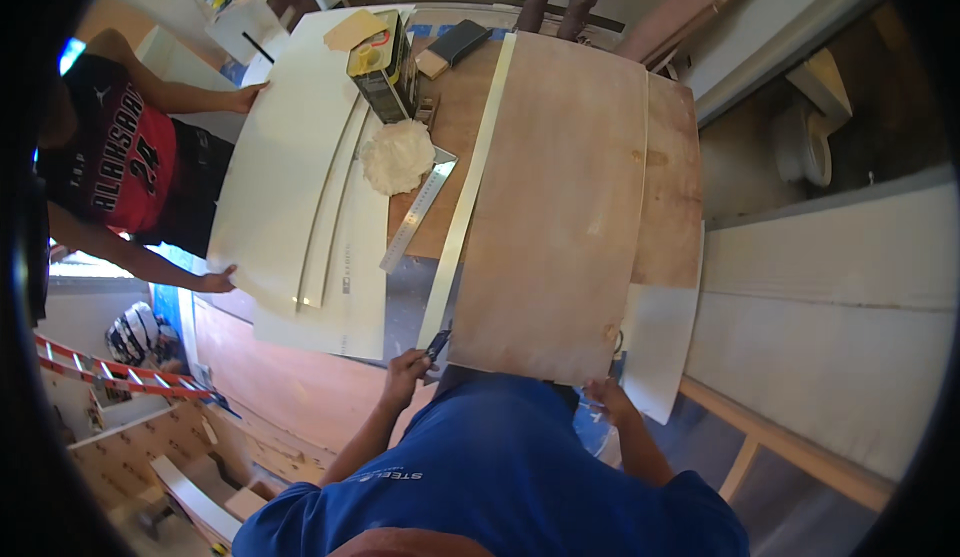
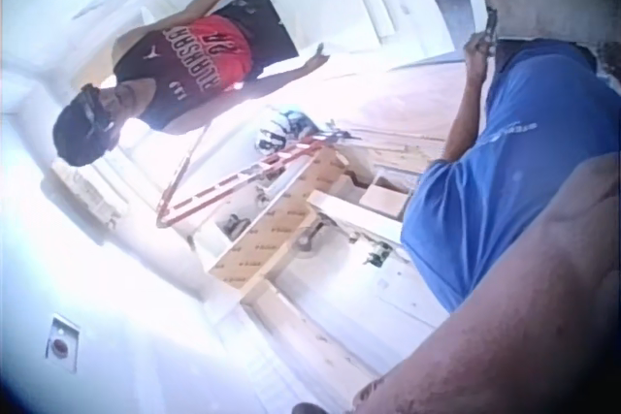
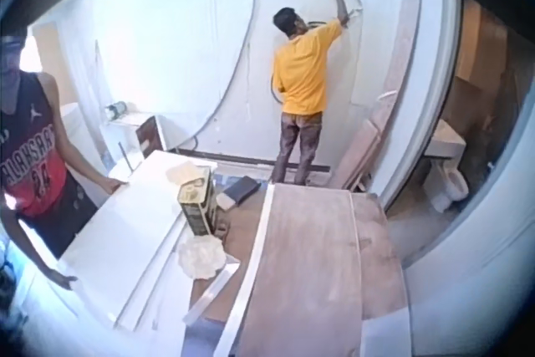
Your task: The person applies laminate strips to the edges of a plywood board. The person uses a utility knife to trim the excess laminate, a square to check edges, and applies adhesive from a can while wiping the surface with a cloth.
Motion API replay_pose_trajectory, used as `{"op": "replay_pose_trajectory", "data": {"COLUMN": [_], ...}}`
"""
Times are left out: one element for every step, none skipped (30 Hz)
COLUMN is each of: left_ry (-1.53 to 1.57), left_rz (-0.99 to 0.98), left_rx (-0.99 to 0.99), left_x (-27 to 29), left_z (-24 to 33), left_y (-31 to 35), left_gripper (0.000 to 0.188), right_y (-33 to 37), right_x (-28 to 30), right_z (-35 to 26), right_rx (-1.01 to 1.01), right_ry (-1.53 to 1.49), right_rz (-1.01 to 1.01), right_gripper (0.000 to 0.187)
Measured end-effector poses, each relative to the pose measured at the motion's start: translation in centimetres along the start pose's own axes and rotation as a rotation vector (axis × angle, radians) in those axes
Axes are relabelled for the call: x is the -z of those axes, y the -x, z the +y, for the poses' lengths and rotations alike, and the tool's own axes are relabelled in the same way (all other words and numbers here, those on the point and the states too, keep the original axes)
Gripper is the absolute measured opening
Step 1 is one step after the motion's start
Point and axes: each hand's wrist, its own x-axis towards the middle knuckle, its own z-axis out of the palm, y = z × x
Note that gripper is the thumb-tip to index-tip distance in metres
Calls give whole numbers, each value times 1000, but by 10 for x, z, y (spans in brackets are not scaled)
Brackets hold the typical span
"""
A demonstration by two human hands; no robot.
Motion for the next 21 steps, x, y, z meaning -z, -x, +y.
{"op": "replay_pose_trajectory", "data": {"left_ry": [14, 14, 49, 87, 75, 58, -57, -185, -175, -173, -161, -122, -94, -66, -18, -45, -72, -86, -68, -46, -74], "left_rz": [-7, -5, -24, -44, -58, -25, -56, -88, -75, -64, -36, -38, -51, -64, -112, -122, -132, -129, -108, -83, -77], "left_rx": [23, 7, 21, 40, 73, 95, 73, 48, 93, 134, 174, 221, 271, 323, 427, 376, 327, 258, 226, 200, 139], "left_x": [0, 0, 0, 0, 0, -4, -2, 2, 2, 4, 5, 4, 4, 5, 7, 13, 24, 29, 42, 54, 59], "left_z": [1, -2, -3, 2, 5, 10, 8, 4, 3, 4, 1, -5, -9, -11, -9, -9, -10, -12, 4, 32, 59], "left_y": [2, 3, 3, 7, 8, 9, 13, 17, 23, 30, 35, 37, 40, 43, 44, 45, 47, 48, 43, 38, 30], "left_gripper": [24, 25, 25, 25, 24, 20, 19, 18, 18, 18, 18, 18, 18, 18, 17, 17, 17, 18, 18, 19, 20], "right_y": [10, 22, 23, 25, 32, 37, 30, 33, 26, 16, 5, -5, 7, 12, 18, 31, 43, 50, 53, 54, 52], "right_x": [3, 1, 11, 21, 18, 13, 26, 24, 29, 36, 51, 63, 58, 53, 53, 49, 47, 42, 36, 34, 35], "right_z": [-8, -18, -31, -43, -54, -63, -54, -53, -40, -19, 5, 20, 20, 21, 20, 16, 11, -14, -40, -66, -98], "right_rx": [-26, -69, -124, -186, -204, -223, -265, -283, -271, -253, -175, -101, -57, -104, -147, -181, -244, -291, -332, -258, -182], "right_ry": [101, 192, 276, 358, 446, 531, 588, 592, 605, 610, 633, 651, 631, 595, 566, 525, 697, 888, 1070, 1196, 1330], "right_rz": [-28, -72, -137, -200, -214, -229, -266, -287, -306, -329, -373, -414, -407, -366, -318, -266, -293, -316, -339, -442, -547], "right_gripper": [33, 36, 48, 61, 65, 69, 73, 72, 67, 64, 61, 58, 60, 60, 61, 61, 60, 59, 58, 61, 65]}}
